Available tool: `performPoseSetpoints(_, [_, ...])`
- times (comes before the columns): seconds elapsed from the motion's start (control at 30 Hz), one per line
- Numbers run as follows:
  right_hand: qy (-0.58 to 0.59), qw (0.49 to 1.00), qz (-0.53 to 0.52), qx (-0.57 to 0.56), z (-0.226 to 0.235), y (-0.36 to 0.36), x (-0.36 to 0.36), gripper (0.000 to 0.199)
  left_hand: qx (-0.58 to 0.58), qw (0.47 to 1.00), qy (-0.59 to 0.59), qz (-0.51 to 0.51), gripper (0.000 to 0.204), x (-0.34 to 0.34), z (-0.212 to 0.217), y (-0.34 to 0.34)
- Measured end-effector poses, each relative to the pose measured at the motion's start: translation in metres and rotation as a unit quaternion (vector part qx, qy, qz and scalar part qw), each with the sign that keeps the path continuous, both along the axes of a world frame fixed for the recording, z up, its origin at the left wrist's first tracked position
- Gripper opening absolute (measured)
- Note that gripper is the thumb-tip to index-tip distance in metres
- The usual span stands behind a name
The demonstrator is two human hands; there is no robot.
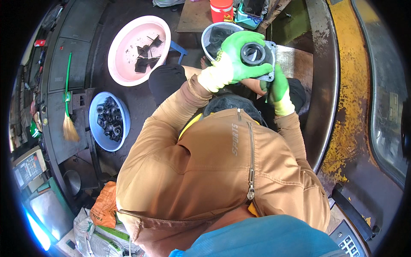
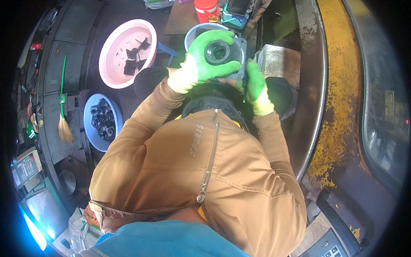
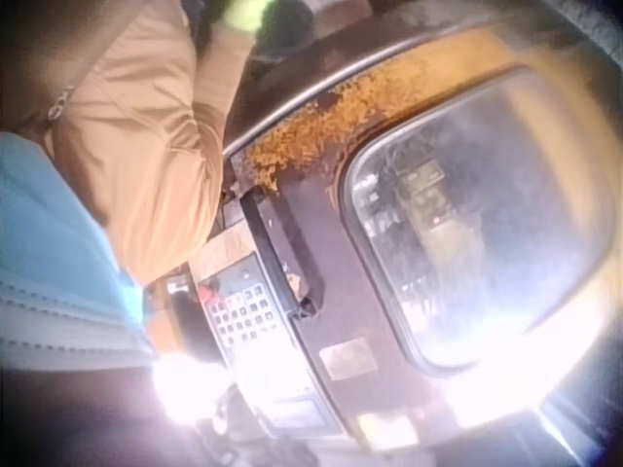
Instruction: The person sits on the floor and repeatedly picks up small black plastic parts from a tray, inspects them by turning them over, and places them into a white bucket. The person also moves parts between a pink basin and the bucket.
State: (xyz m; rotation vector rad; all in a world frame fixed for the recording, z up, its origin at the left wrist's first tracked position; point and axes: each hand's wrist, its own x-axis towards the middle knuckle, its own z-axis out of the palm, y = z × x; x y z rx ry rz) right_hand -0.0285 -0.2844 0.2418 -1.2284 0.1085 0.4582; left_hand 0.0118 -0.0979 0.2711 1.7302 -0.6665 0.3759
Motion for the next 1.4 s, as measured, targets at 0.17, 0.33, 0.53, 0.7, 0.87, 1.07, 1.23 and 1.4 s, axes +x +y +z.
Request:
performPoseSetpoints(0.17, [-0.321,0.94,-0.11,-0.036,-0.039,0.026,-0.01,0.039,0.024,0.999,-0.006,0.042,0.054,-0.01,-0.005,-0.024])
performPoseSetpoints(0.33, [-0.307,0.94,-0.145,0.016,-0.025,0.036,0.002,0.037,-0.018,0.997,0.055,0.055,0.053,-0.018,-0.008,-0.039])
performPoseSetpoints(0.53, [-0.438,0.872,-0.054,-0.21,0.013,0.027,0.002,0.029,-0.031,0.998,0.044,0.011,0.052,-0.019,-0.002,-0.031])
performPoseSetpoints(0.7, [-0.372,0.849,0.034,-0.373,0.015,0.003,-0.007,0.064,-0.048,0.987,0.106,-0.108,0.049,-0.017,0.012,-0.022])
performPoseSetpoints(0.87, [-0.193,0.973,0.114,-0.055,0.013,-0.02,-0.003,0.049,-0.009,0.941,0.213,-0.264,0.046,-0.01,0.02,-0.011])
performPoseSetpoints(1.07, [0.044,0.986,0.106,0.125,0.002,-0.008,-0.004,0.051,0.055,0.839,0.218,-0.495,0.056,0.011,0.027,-0.003])
performPoseSetpoints(1.23, [-0.248,0.966,0.053,-0.053,0.009,0.007,0.012,0.057,0.15,0.958,0.098,-0.223,0.075,0.02,0.044,0.012])
performPoseSetpoints(1.4, [-0.322,0.939,-0.09,-0.078,0.001,0.027,0.013,0.045,0.005,0.998,0.019,-0.057,0.06,-0.004,0.015,-0.022])
